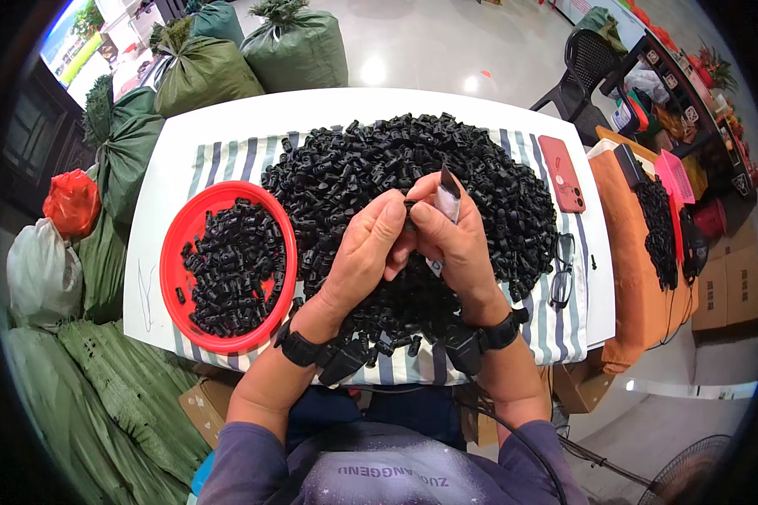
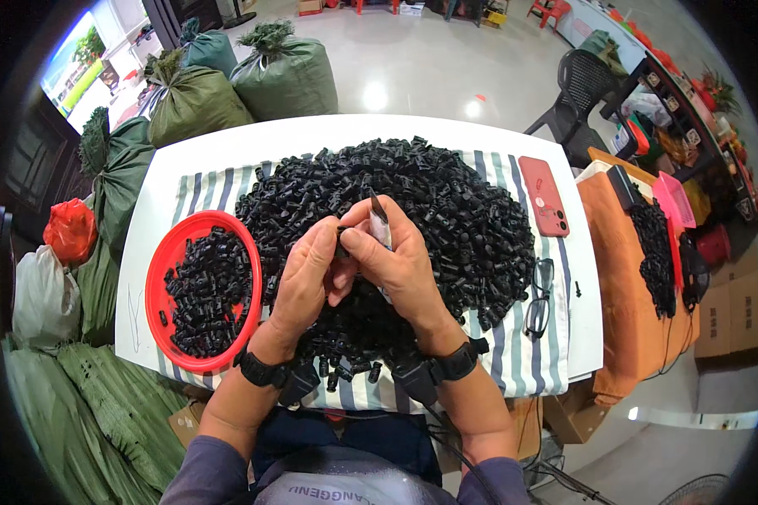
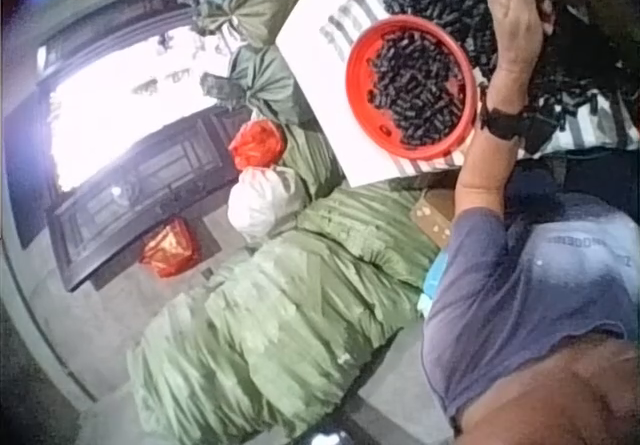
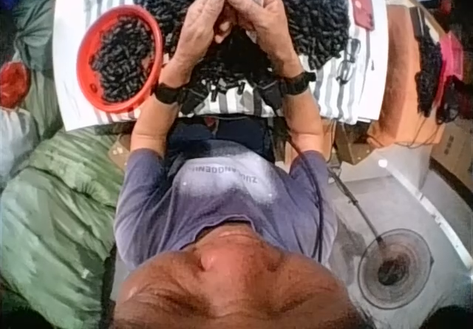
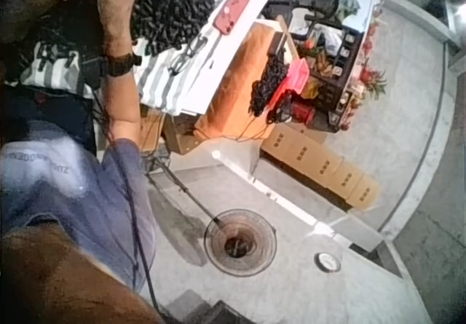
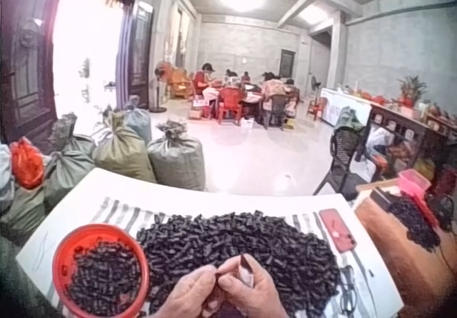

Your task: Sort small black plastic shoe components from a pile into a red bowl.

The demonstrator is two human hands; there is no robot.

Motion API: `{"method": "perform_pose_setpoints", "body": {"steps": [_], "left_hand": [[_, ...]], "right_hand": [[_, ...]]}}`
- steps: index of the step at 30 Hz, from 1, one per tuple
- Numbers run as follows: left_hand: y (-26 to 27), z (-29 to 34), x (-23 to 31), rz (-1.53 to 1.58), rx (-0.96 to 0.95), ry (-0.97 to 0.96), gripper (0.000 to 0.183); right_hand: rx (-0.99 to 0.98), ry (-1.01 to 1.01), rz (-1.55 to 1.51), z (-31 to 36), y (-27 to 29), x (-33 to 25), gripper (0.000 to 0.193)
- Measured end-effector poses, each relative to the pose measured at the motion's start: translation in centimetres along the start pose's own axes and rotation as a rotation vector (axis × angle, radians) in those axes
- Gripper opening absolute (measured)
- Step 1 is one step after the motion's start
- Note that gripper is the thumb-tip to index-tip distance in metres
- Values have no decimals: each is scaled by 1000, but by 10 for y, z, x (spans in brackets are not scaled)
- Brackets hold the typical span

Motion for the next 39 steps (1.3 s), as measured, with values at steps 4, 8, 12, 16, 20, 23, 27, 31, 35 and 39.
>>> {"method": "perform_pose_setpoints", "body": {"steps": [4, 8, 12, 16, 20, 23, 27, 31, 35, 39], "left_hand": [[-2, -2, 1, 48, 13, 2, 37], [0, -2, 2, 164, -27, 34, 44], [-3, -2, -3, 227, -37, 79, 49], [-2, -2, -4, 243, -13, 81, 48], [-3, -2, 1, 245, -5, 113, 45], [-4, -2, 5, 240, -25, 106, 40], [2, -1, -3, 71, -30, 92, 41], [1, 0, -4, 136, -56, 119, 45], [-3, 0, 0, 269, -128, 162, 45], [-5, 0, 2, 379, -102, 172, 45]], "right_hand": [[49, -46, 27, 0, -3, 0, 18], [31, -46, 189, -1, -2, -4, 19], [11, -40, 126, 2, 5, -2, 20], [37, -56, 128, 2, 5, 0, 19], [111, -3, 195, 0, 5, 6, 18], [108, 34, 295, 0, 6, 1, 17], [82, 64, 254, -1, 6, 3, 13], [77, 53, 278, 1, 9, 2, 14], [101, 6, 222, 2, 9, 0, 18], [97, -8, 171, 2, 8, 1, 19]]}}
Point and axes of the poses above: each hand's wrist, its own z-axis away from the middle knuckle, its own y-axis out of the back of the hand, x = y × z, the point moved 3 cm from there along -z, towards the middle knuckle, and after that the axes turned 8 degrees about -x, right-handed, at the moved point
